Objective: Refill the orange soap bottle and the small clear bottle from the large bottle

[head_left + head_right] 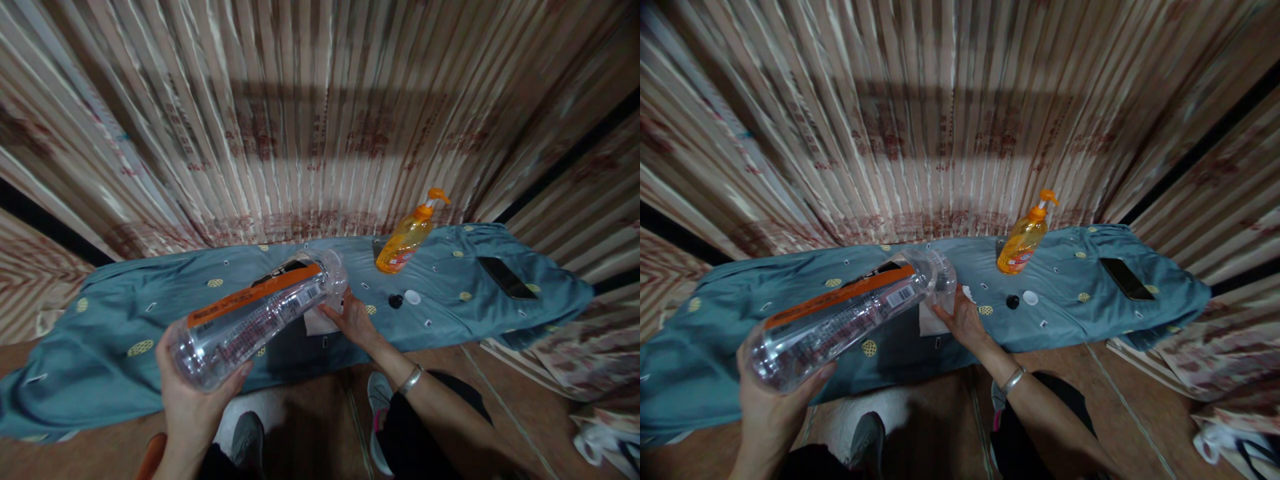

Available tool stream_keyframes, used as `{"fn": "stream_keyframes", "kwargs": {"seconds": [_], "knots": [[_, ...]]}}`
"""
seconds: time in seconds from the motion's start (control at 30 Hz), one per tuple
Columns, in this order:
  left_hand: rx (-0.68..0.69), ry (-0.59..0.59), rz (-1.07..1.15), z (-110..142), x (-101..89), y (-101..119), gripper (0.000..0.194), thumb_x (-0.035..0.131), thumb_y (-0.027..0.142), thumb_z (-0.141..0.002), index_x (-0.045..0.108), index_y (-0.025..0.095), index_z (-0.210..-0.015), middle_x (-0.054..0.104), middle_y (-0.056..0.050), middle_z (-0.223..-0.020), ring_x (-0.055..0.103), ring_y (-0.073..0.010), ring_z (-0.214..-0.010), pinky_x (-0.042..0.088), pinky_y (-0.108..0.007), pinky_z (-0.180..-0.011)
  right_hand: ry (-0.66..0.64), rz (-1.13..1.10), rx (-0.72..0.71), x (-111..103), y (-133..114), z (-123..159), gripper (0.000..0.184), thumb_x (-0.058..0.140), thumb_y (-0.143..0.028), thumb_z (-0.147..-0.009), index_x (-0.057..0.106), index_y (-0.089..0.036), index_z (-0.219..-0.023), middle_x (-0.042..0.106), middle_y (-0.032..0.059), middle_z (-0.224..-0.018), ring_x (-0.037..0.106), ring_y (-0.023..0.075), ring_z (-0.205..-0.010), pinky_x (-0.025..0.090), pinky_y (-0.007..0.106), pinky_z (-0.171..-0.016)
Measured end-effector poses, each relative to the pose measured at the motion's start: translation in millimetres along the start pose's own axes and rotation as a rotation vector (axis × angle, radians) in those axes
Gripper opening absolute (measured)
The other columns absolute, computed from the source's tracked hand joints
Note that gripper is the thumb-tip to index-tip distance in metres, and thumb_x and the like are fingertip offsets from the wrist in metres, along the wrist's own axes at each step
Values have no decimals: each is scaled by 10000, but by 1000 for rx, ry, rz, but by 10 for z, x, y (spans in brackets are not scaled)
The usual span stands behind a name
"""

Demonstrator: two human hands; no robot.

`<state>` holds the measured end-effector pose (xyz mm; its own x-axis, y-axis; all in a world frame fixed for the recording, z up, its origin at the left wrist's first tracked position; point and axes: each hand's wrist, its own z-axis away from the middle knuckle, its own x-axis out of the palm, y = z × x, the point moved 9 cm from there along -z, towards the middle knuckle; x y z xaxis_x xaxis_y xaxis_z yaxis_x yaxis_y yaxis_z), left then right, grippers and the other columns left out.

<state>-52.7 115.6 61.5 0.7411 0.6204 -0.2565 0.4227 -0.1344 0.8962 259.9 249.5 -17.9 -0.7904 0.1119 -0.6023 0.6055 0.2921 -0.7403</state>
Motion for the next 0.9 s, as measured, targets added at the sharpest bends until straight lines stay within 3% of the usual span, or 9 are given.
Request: {"fn": "stream_keyframes", "kwargs": {"seconds": [0.17,0.47,0.73,0.9], "knots": [[1,17,-7,26,18,72,912,927,468,-536,486,294,-1315,585,-134,-1331,614,-382,-1219,523,-579,-1050,8,5,-1,3,2,-2,698,769,-251,-847,478,-300,-1479,785,94,-1136,772,339,-1042,663,542,-884],[10,-10,10,-10,12,-39,948,942,443,-492,486,315,-1313,575,-128,-1346,612,-411,-1228,502,-631,-1066,-36,-21,20,5,-11,5,541,741,-278,-879,545,-253,-1383,783,117,-1138,773,335,-1039,659,500,-881],[4,16,8,6,25,25,951,940,448,-481,497,319,-1313,581,-116,-1345,614,-411,-1233,524,-608,-1050,6,2,9,24,44,-3,645,769,-279,-850,509,-294,-1440,782,104,-1164,771,329,-1039,661,536,-885],[7,0,0,-11,7,-27,939,934,461,-503,492,335,-1322,570,-117,-1359,606,-412,-1245,510,-617,-1066,-11,-9,0,23,35,-2,601,754,-290,-861,532,-292,-1419,782,91,-1162,774,324,-1026,664,535,-886]]}}
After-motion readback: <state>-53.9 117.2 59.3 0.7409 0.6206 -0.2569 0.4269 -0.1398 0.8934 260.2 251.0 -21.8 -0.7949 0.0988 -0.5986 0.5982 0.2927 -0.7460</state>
